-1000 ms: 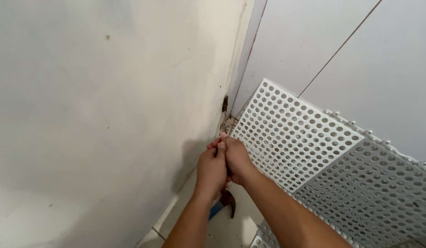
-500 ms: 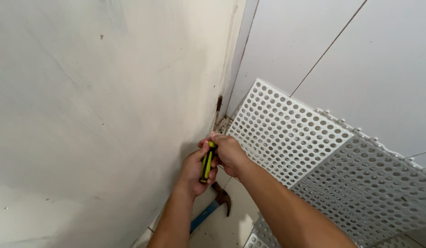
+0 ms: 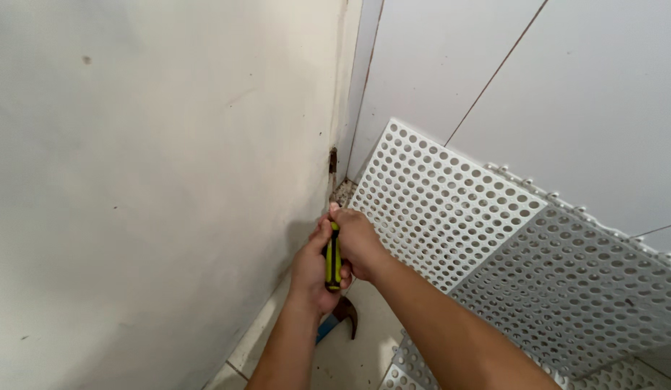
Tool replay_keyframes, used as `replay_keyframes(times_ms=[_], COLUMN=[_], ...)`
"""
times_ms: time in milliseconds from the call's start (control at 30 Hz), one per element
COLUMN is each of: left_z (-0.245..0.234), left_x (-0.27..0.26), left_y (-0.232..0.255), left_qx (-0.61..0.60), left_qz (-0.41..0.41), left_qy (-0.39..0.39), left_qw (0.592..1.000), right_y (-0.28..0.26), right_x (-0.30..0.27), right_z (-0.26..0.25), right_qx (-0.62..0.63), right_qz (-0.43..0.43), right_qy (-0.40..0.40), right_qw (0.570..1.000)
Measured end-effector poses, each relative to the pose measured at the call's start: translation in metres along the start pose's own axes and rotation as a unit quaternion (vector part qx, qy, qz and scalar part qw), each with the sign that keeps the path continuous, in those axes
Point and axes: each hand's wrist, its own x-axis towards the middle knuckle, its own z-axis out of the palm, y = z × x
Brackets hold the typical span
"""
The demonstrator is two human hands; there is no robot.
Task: The person uses a screwdriver and hammer to chip away grout from the corner joint between a tiled wall and a white plastic drain cover. The person repeatedly strikes the screwdriver with the hammer to loosen and remove material from the corner.
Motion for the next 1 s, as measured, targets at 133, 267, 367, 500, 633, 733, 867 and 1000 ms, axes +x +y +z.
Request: replay_keyframes(times_ms=[133, 267, 367, 500, 633, 733, 867, 1000], left_z=[0.011, 0.023, 0.03, 0.035, 0.031, 0.028, 0.024, 0.023], left_x=[0.002, 0.002, -0.003, -0.011, -0.017, -0.023, -0.021, -0.011], left_y=[-0.006, -0.007, -0.002, 0.011, 0.013, 0.02, 0.012, 0.007], left_qx=[0.083, 0.134, 0.151, 0.224, 0.26, 0.137, 0.065, 0.173], left_qz=[0.033, 0.066, 0.074, 0.079, 0.072, 0.032, 0.02, 0.051], left_qy=[0.065, 0.103, 0.122, 0.137, 0.154, 0.099, 0.061, 0.131], left_qw=[0.994, 0.983, 0.978, 0.962, 0.951, 0.985, 0.996, 0.975], right_y=[0.006, 0.012, 0.017, 0.018, 0.016, 0.0, -0.008, -0.009], right_x=[0.008, 0.019, 0.023, 0.022, 0.013, 0.002, -0.005, -0.003], right_z=[-0.006, -0.014, -0.015, -0.005, 0.005, 0.007, 0.003, 0.002], right_qx=[0.012, 0.063, 0.09, 0.2, 0.254, 0.105, 0.03, 0.049], right_qz=[-0.006, -0.015, -0.009, 0.0, 0.026, 0.077, 0.042, 0.077], right_qy=[0.001, -0.021, -0.036, -0.065, -0.067, -0.006, -0.012, -0.021], right_qw=[1.0, 0.998, 0.995, 0.978, 0.965, 0.991, 0.999, 0.996])
